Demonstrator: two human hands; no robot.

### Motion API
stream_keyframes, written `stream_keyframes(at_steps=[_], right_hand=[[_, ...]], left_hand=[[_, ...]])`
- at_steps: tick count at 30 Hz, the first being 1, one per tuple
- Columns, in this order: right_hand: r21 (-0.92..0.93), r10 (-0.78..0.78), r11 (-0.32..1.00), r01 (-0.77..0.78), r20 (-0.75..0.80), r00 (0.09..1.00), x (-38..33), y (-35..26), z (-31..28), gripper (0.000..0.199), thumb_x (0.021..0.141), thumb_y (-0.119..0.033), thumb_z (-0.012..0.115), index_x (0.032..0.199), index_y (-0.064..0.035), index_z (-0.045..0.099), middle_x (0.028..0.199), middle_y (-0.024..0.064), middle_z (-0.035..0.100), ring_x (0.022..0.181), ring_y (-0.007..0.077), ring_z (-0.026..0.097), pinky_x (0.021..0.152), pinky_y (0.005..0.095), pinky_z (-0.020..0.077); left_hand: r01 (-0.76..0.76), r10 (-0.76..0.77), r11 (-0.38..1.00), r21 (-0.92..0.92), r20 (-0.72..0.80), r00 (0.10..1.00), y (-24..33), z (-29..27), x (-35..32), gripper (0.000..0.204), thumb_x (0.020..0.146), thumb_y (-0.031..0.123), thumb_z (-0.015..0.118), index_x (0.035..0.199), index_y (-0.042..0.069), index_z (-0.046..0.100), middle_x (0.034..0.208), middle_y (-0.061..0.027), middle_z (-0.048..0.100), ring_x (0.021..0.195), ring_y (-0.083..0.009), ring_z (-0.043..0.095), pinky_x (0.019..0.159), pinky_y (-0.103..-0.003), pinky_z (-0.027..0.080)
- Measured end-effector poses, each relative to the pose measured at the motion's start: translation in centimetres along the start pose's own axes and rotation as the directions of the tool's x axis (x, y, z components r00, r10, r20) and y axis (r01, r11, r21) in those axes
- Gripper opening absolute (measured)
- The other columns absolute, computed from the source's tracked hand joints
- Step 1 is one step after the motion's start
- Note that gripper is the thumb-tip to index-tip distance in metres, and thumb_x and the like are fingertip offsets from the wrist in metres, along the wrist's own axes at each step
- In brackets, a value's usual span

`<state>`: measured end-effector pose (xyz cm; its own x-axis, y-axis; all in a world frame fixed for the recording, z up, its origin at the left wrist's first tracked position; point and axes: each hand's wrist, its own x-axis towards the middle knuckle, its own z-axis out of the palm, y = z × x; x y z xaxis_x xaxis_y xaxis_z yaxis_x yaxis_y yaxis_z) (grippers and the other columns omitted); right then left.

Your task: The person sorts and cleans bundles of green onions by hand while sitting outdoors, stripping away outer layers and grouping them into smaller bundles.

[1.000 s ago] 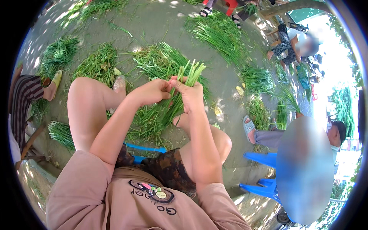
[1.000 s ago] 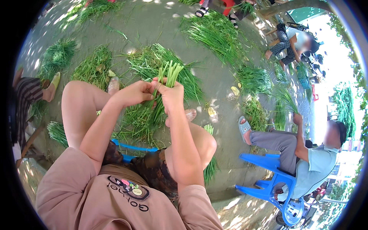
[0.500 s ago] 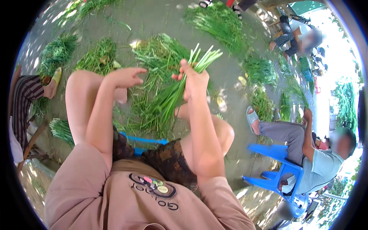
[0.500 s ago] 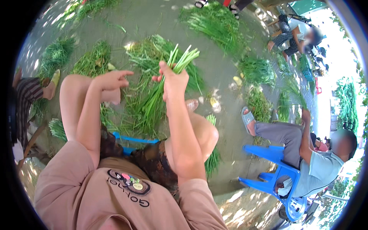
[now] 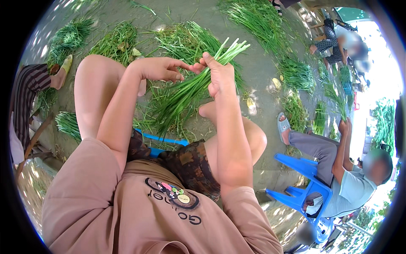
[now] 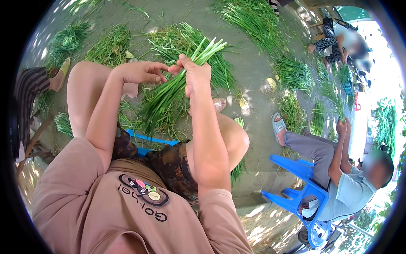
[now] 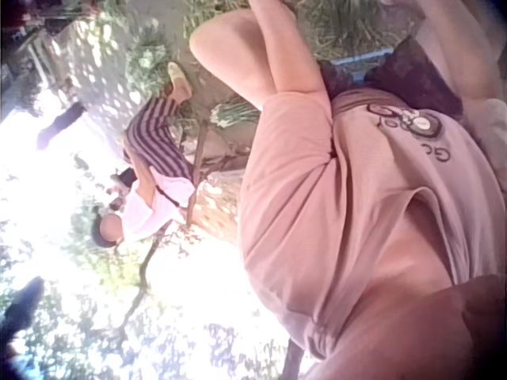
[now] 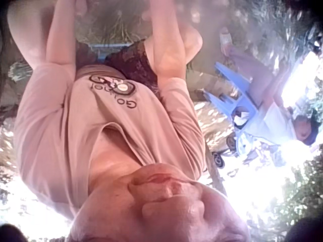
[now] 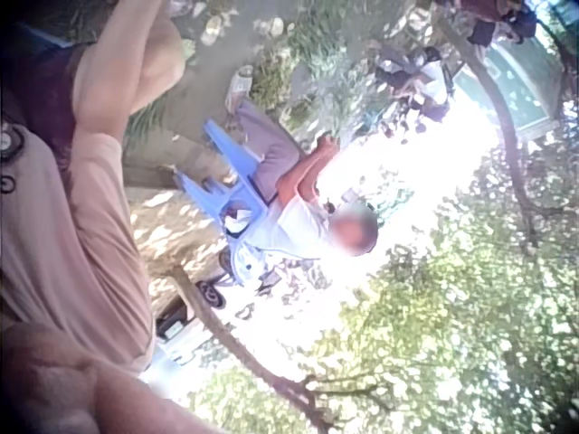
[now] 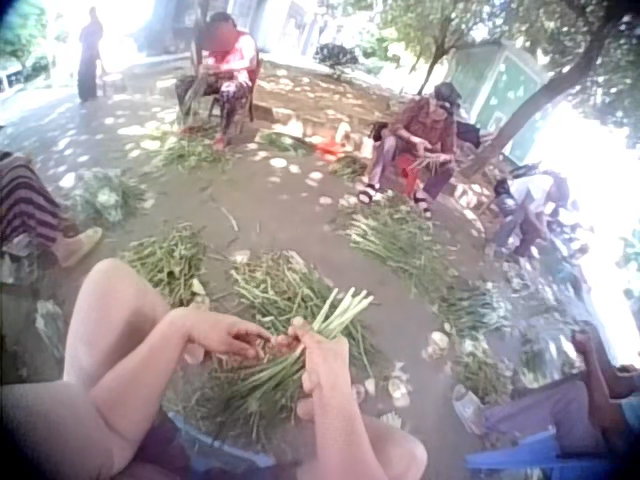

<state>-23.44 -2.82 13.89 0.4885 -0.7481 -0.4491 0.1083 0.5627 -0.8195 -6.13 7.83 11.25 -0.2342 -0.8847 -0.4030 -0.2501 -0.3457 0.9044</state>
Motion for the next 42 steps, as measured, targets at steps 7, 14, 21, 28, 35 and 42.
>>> stream_keyframes(at_steps=[7, 14, 21, 28, 35, 42], right_hand=[[-0.274, 0.099, 0.961, -0.034, 0.228, 0.969, -0.9, 0.0, 0.8, 0.017, 0.082, -0.006, 0.070, 0.090, 0.0060, 0.061, 0.076, 0.0133, 0.064, 0.057, 0.0235, 0.063, 0.052, 0.0350, 0.0530], [-0.478, 0.375, 0.863, -0.166, 0.384, 0.844, -3.6, 0.7, 2.4, 0.043, 0.079, 0.000, 0.070, 0.118, 0.0047, 0.053, 0.082, 0.0125, 0.065, 0.063, 0.0212, 0.065, 0.055, 0.0318, 0.0556], [-0.446, 0.374, 0.876, -0.181, 0.394, 0.839, -3.9, 0.3, 2.5, 0.043, 0.080, 0.000, 0.069, 0.119, 0.0022, 0.051, 0.086, 0.0112, 0.063, 0.067, 0.0199, 0.065, 0.060, 0.0318, 0.0572], [-0.488, 0.375, 0.853, -0.187, 0.323, 0.869, -3.4, 0.4, 2.3, 0.039, 0.082, -0.005, 0.068, 0.116, 0.0047, 0.053, 0.083, 0.0106, 0.063, 0.066, 0.0193, 0.065, 0.059, 0.0313, 0.0556], [-0.513, 0.331, 0.846, -0.142, 0.299, 0.895, -3.3, 0.6, 2.1, 0.032, 0.078, -0.002, 0.068, 0.106, 0.0071, 0.056, 0.078, 0.0135, 0.064, 0.060, 0.0210, 0.064, 0.054, 0.0326, 0.0552], [-0.539, 0.312, 0.834, -0.119, 0.284, 0.907, -3.1, 1.0, 2.2, 0.030, 0.078, -0.001, 0.067, 0.104, 0.0072, 0.055, 0.076, 0.0131, 0.063, 0.059, 0.0202, 0.063, 0.052, 0.0315, 0.0537]], left_hand=[[-0.111, 0.097, 0.951, -0.289, -0.062, 0.993, -0.7, -1.0, -0.9, 0.051, 0.096, 0.021, 0.056, 0.143, 0.010, 0.038, 0.120, -0.0064, 0.059, 0.110, -0.0137, 0.056, 0.097, -0.031, 0.045], [-0.263, 0.257, 0.824, -0.501, -0.082, 0.963, 1.2, -0.7, -2.4, 0.066, 0.093, 0.030, 0.060, 0.148, 0.014, 0.027, 0.131, -0.0099, 0.054, 0.119, -0.0195, 0.053, 0.101, -0.037, 0.043], [-0.307, 0.359, 0.787, -0.535, -0.007, 0.933, 1.4, -0.6, -3.0, 0.087, 0.087, 0.035, 0.067, 0.151, 0.010, 0.014, 0.141, -0.0177, 0.044, 0.129, -0.0260, 0.046, 0.106, -0.040, 0.037], [-0.274, 0.314, 0.782, -0.559, -0.027, 0.949, -0.2, -1.7, -3.2, 0.076, 0.090, 0.009, 0.061, 0.151, 0.016, 0.018, 0.134, -0.0164, 0.052, 0.123, -0.0243, 0.051, 0.106, -0.038, 0.040], [-0.213, 0.216, 0.832, -0.512, -0.053, 0.975, 1.7, -1.4, -3.7, 0.085, 0.087, 0.003, 0.062, 0.152, 0.025, 0.013, 0.111, -0.0114, 0.066, 0.107, -0.0174, 0.062, 0.097, -0.033, 0.049], [-0.239, 0.189, 0.849, -0.471, -0.151, 0.970, 2.6, -0.7, -2.9, 0.091, 0.085, -0.005, 0.057, 0.153, 0.028, 0.006, 0.097, -0.0051, 0.068, 0.090, -0.0081, 0.062, 0.084, -0.024, 0.051]])
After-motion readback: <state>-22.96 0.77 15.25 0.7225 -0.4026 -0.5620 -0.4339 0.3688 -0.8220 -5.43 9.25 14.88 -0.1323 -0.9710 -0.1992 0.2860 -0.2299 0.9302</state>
